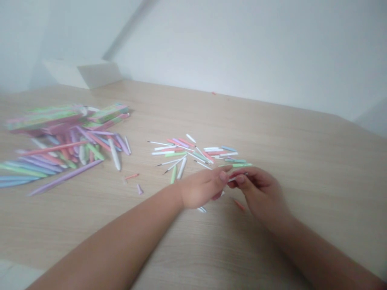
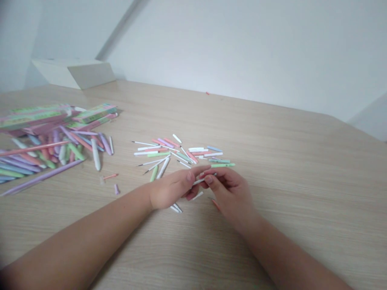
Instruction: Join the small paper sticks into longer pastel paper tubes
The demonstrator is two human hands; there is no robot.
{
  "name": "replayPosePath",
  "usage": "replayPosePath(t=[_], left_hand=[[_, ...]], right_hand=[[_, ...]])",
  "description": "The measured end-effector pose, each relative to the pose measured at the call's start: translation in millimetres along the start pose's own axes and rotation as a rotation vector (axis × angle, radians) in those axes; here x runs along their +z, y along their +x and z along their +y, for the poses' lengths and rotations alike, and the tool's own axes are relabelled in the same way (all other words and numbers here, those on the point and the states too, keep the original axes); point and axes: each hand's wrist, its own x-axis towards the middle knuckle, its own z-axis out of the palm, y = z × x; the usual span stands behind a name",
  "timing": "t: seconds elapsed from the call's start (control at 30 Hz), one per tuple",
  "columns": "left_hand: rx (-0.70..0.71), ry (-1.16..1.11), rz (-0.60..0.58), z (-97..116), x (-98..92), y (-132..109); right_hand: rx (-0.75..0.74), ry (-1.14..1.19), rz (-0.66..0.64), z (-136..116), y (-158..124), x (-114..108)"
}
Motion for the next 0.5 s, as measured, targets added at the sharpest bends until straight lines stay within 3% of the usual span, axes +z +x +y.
replayPosePath(t=[0.17,0.5], left_hand=[[0.033,-0.105,0.015,-4.8,7.0,4.1],[0.014,-0.105,0.023,-8.6,6.2,3.9]], right_hand=[[-0.007,0.009,0.013,3.9,0.4,2.9],[-0.025,-0.047,-0.006,2.9,0.0,6.3]])
